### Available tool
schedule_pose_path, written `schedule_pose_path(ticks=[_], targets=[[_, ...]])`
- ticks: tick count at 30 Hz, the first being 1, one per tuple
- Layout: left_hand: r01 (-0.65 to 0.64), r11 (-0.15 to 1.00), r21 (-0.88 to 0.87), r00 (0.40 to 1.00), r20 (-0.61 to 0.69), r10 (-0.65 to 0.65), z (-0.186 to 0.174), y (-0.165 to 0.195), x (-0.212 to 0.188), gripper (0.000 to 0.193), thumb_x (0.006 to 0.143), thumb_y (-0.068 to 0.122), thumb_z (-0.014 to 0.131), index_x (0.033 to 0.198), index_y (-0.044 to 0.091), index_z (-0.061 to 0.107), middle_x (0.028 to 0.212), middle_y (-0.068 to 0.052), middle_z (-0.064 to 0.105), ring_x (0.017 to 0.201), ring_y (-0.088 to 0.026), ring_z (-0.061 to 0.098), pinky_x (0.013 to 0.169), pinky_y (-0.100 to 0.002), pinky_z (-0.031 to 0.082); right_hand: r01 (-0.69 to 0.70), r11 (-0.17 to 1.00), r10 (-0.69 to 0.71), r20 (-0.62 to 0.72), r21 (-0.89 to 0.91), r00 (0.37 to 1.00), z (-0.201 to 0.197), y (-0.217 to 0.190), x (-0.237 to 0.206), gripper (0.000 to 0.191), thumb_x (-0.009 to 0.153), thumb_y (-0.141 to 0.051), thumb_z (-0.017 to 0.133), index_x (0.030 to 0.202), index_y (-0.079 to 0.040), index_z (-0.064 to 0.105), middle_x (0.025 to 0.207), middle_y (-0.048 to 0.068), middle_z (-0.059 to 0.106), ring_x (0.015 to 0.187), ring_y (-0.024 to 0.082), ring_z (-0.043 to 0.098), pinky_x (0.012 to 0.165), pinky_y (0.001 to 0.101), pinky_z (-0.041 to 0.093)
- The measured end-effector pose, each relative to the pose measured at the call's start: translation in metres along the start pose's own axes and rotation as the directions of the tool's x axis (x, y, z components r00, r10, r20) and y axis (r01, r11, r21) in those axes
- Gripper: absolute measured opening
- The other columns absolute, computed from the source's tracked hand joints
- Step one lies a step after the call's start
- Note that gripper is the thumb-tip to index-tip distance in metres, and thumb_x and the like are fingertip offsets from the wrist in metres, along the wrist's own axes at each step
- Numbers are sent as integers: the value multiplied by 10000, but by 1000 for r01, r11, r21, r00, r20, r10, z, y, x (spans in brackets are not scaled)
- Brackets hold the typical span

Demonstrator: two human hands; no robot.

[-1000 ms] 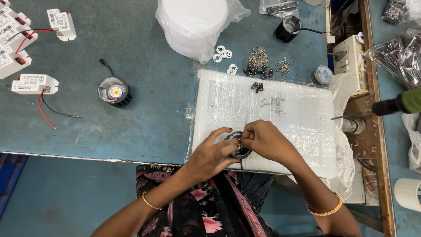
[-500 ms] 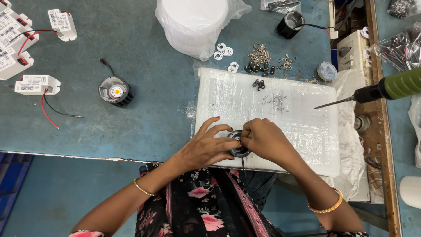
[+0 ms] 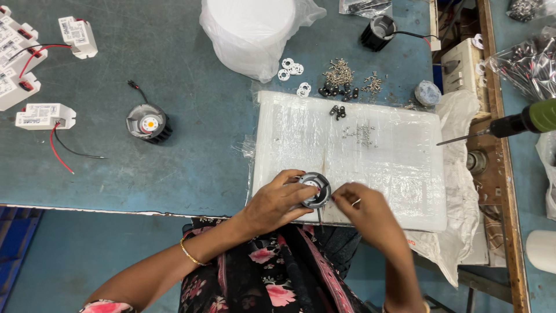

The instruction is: The person assembles LED light fixtures by placing washers and screws into a black heat sink, then using a green electric screwdriver to fasten them. They repeat this process for multiple units, handling washers, screws, and the screwdriver throughout.

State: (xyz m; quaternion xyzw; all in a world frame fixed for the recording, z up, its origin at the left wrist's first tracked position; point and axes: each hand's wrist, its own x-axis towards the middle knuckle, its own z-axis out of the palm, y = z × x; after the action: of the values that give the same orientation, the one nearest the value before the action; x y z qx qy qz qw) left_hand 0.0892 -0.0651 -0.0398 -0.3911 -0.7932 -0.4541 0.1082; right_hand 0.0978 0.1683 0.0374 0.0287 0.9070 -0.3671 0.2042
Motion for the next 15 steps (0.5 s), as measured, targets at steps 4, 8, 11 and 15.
schedule_pose_path(ticks=[4,8,11,15], targets=[[139,969,-204,987,-52,-152,-2,9,4,698,811,194,880,1382,121,485,1219,-168,646,1145,-294,659,969,-361,572,135,971,-139,3,197,990,22,35,-10,235,912,-162,663,1090,-22,723,915,74,730,804,169,687,700,294,561],[160,953,-256,975,-109,-193,-5,28,14,764,789,202,916,1369,107,429,1166,-142,633,1107,-262,672,969,-363,584,92,844,-132,39,529,990,35,60,-21,234,968,-118,621,1091,46,734,904,91,732,822,137,677,721,284,554],[95,959,-268,978,-154,-140,-13,44,20,780,779,203,925,1356,106,409,1171,-145,645,1138,-286,660,979,-395,578,97,735,-156,27,671,987,41,69,-31,229,992,-88,609,1016,85,758,818,106,746,748,145,671,696,291,549],[-6,961,-278,985,-165,-41,-29,67,24,785,815,195,926,1369,112,377,1190,-113,707,1196,-287,656,1004,-413,570,247,772,-243,-88,586,966,43,74,-46,180,953,-50,621,938,71,754,807,100,751,740,144,686,684,289,555]])
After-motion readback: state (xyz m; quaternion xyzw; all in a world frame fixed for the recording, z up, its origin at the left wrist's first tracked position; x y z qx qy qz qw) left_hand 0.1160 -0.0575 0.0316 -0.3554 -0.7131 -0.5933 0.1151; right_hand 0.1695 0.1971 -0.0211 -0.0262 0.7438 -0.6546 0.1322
